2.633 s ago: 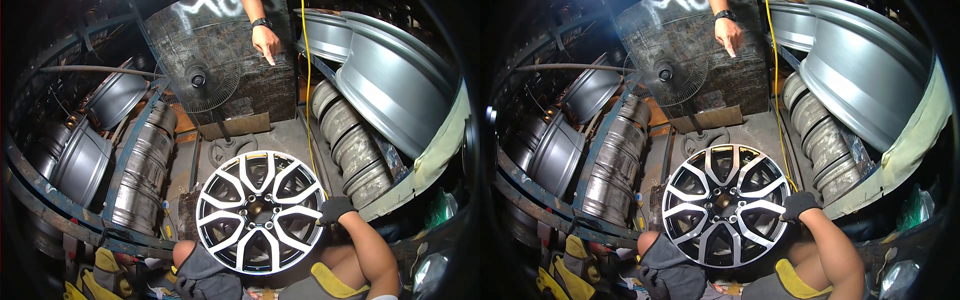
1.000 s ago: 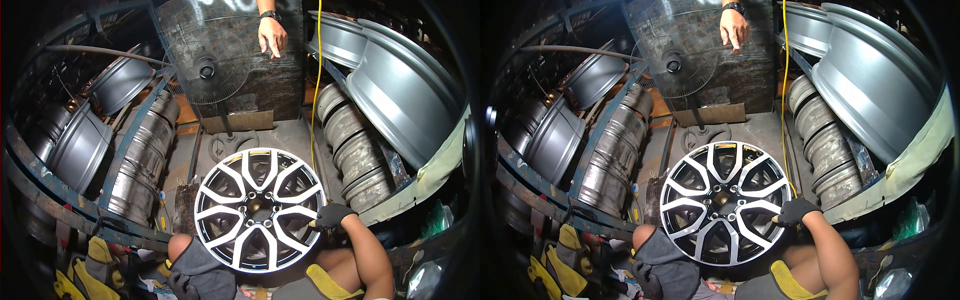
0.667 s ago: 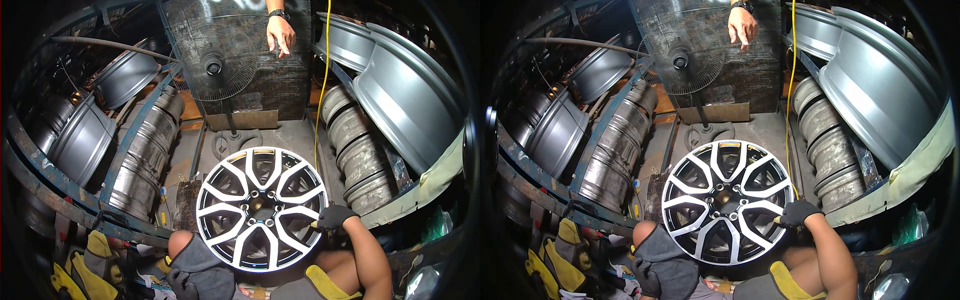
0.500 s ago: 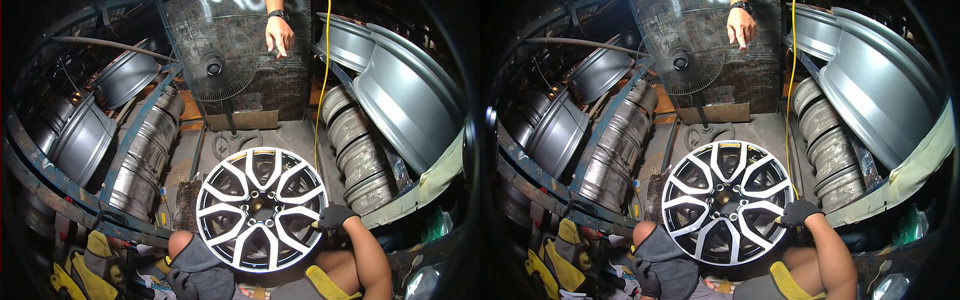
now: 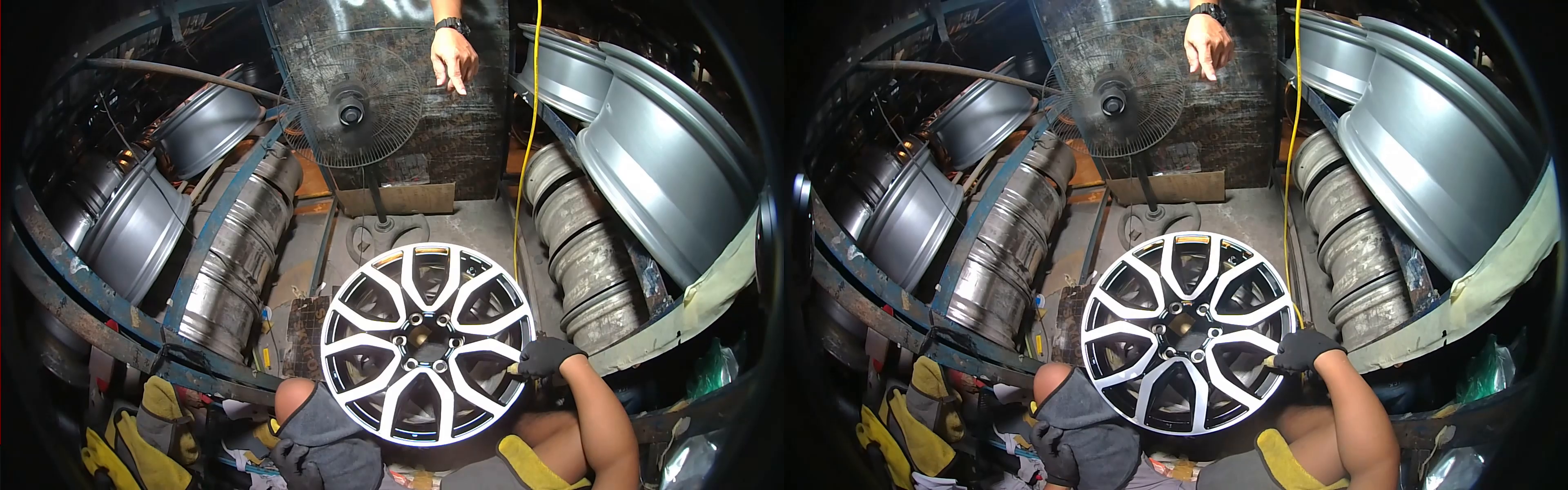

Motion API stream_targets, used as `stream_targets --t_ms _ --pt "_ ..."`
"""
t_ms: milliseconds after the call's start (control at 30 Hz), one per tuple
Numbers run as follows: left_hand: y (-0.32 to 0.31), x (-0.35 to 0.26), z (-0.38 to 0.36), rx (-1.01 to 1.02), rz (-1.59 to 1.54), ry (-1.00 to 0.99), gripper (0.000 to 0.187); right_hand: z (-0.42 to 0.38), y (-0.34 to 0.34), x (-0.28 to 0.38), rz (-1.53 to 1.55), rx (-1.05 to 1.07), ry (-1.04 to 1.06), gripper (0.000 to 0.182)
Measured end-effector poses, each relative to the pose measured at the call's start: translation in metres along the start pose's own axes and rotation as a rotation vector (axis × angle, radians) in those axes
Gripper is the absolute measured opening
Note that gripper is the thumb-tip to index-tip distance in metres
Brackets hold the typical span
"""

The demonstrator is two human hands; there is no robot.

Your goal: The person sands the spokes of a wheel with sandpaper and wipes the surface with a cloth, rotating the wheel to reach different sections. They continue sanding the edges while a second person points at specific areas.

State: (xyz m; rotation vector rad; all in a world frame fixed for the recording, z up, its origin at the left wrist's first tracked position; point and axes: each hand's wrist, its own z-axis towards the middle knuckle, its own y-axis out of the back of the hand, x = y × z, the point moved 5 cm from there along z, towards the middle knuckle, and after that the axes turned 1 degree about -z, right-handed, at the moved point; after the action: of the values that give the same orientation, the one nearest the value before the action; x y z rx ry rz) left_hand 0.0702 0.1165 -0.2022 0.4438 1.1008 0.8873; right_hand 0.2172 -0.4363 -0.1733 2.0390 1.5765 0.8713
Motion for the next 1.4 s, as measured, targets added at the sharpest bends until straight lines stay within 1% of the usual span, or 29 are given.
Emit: stream_targets --t_ms 100,167,200,300,400,433,500,567,667,800,867,933,967,1067,1133,1167,1200,1333,1367,1400 --pt "0.001 -0.004 0.001 0.002 -0.005 -0.016 0.037 0.003 -0.001 -0.003 -0.040 -0.037 0.021 0.058" --pt "0.001 -0.004 0.001 0.035 0.026 -0.055 0.032 -0.003 0.003 -0.002 -0.051 -0.077 -0.003 0.056" --pt "0.002 -0.004 0.001 0.050 0.041 -0.074 0.033 -0.005 0.004 -0.001 -0.056 -0.098 -0.014 0.056" --pt "0.005 -0.014 0.005 0.072 0.125 -0.098 0.038 0.002 0.003 -0.012 -0.212 -0.162 -0.037 0.058" --pt "0.001 -0.007 0.004 0.042 0.025 -0.112 0.038 -0.003 0.008 -0.016 -0.290 -0.210 -0.182 0.061" --pt "0.000 -0.007 0.002 0.028 0.022 -0.114 0.034 -0.004 0.009 -0.018 -0.302 -0.251 -0.198 0.064" --pt "0.000 -0.002 0.001 0.013 0.008 -0.071 0.032 -0.002 0.007 -0.020 -0.306 -0.259 -0.199 0.065" --pt "0.001 -0.003 0.000 -0.008 -0.024 -0.022 0.035 0.003 0.006 -0.022 -0.299 -0.263 -0.185 0.066" --pt "0.000 0.001 -0.001 -0.002 -0.030 -0.026 0.037 0.002 0.005 -0.020 -0.279 -0.288 -0.154 0.065" --pt "0.002 -0.005 0.002 0.002 -0.039 -0.020 0.033 0.007 0.001 -0.019 -0.288 -0.260 -0.166 0.066" --pt "0.002 -0.007 0.005 0.003 -0.050 -0.023 0.032 0.005 0.002 -0.017 -0.297 -0.265 -0.140 0.072" --pt "0.002 -0.002 0.002 0.019 -0.040 -0.018 0.032 0.007 0.000 -0.019 -0.297 -0.290 -0.133 0.074" --pt "0.003 -0.002 0.002 0.023 -0.005 -0.029 0.031 0.010 -0.001 -0.024 -0.257 -0.294 -0.132 0.073" --pt "0.002 0.007 -0.005 0.041 0.005 0.052 0.035 0.015 -0.005 -0.031 -0.198 -0.256 -0.093 0.068" --pt "0.001 0.005 -0.004 0.025 -0.099 0.029 0.039 0.004 0.006 -0.017 -0.222 -0.244 -0.131 0.064" --pt "0.002 0.006 -0.005 0.032 -0.082 -0.008 0.043 0.005 0.006 -0.017 -0.213 -0.233 -0.131 0.062" --pt "0.004 0.011 -0.007 0.032 -0.080 0.009 0.043 0.006 0.005 -0.019 -0.204 -0.227 -0.133 0.060" --pt "0.002 0.016 -0.008 0.019 -0.050 0.037 0.047 0.002 0.006 -0.017 -0.191 -0.285 -0.106 0.061" --pt "0.003 0.015 -0.007 0.021 -0.027 0.034 0.048 0.004 0.006 -0.018 -0.202 -0.257 -0.112 0.064" --pt "0.003 0.013 -0.006 0.020 -0.003 0.029 0.048 0.004 0.005 -0.018 -0.214 -0.250 -0.117 0.063"
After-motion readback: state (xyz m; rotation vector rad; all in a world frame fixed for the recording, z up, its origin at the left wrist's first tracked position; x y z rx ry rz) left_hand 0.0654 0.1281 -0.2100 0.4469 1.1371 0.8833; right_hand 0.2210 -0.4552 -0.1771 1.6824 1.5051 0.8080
